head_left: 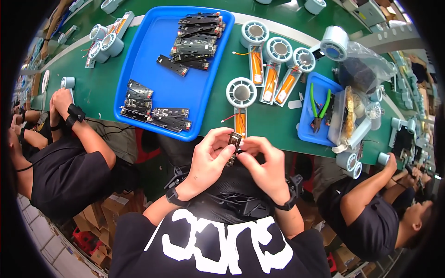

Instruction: Manually assembling and connecting small electronic components and ribbon cables on a production line.

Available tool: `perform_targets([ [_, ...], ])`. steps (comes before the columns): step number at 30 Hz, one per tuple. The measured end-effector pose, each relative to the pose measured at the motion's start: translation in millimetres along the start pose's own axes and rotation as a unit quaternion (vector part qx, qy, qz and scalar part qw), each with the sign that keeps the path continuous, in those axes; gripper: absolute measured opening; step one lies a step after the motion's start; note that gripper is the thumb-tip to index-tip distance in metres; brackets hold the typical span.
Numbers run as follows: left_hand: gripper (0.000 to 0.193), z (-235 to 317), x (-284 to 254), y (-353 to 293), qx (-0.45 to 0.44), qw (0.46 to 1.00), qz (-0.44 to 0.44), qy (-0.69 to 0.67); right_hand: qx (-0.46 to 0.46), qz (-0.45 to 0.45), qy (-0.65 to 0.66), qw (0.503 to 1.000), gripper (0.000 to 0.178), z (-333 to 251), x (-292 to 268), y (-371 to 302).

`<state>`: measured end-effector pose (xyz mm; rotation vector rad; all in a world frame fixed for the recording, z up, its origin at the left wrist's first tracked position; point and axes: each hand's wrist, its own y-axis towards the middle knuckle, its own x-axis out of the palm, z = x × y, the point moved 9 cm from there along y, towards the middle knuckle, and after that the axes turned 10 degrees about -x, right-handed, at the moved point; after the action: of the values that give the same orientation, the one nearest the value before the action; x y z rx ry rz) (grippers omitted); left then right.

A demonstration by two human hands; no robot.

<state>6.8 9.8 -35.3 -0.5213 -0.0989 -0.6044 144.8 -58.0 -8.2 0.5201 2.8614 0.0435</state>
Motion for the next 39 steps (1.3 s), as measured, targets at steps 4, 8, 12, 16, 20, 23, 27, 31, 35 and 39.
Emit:
perform_targets([
  [4,0.028,7,0,-2,-0.015,1.0,-0.001,-0.003,0.001,0.021,-0.039,0.999,0.037,-16,5,4],
  [8,0.025,32,4,3,0.082,0.969,-0.002,0.232,-0.013,0.029,-0.1,0.994,0.041,-12,0,5],
  [12,0.021,83,12,2,0.279,0.878,0.092,0.378,-0.06,0.0,-0.145,0.988,0.043,-14,-4,7],
  [16,0.027,70,22,20,0.304,0.862,0.018,0.405,0.005,0.005,-0.021,1.0,0.046,6,-7,5],
  [20,0.022,76,25,21,0.363,0.857,-0.002,0.365,0.049,0.05,0.113,0.991,0.045,17,-14,7],
  [23,0.019,78,25,25,0.347,0.871,-0.018,0.347,0.102,0.073,0.247,0.961,0.043,25,-16,11],
  [27,0.017,74,27,26,0.362,0.846,-0.049,0.389,0.135,0.1,0.317,0.933,0.04,27,-18,19],
  [31,0.016,75,29,27,0.358,0.864,-0.038,0.351,0.12,0.086,0.362,0.92,0.038,30,-18,24],
  [35,0.015,76,28,31,0.315,0.896,-0.012,0.312,0.07,0.107,0.299,0.946,0.037,27,-17,26],
  [39,0.014,72,30,35,0.278,0.909,0.003,0.312,0.027,0.12,0.251,0.96,0.036,27,-22,21],
])
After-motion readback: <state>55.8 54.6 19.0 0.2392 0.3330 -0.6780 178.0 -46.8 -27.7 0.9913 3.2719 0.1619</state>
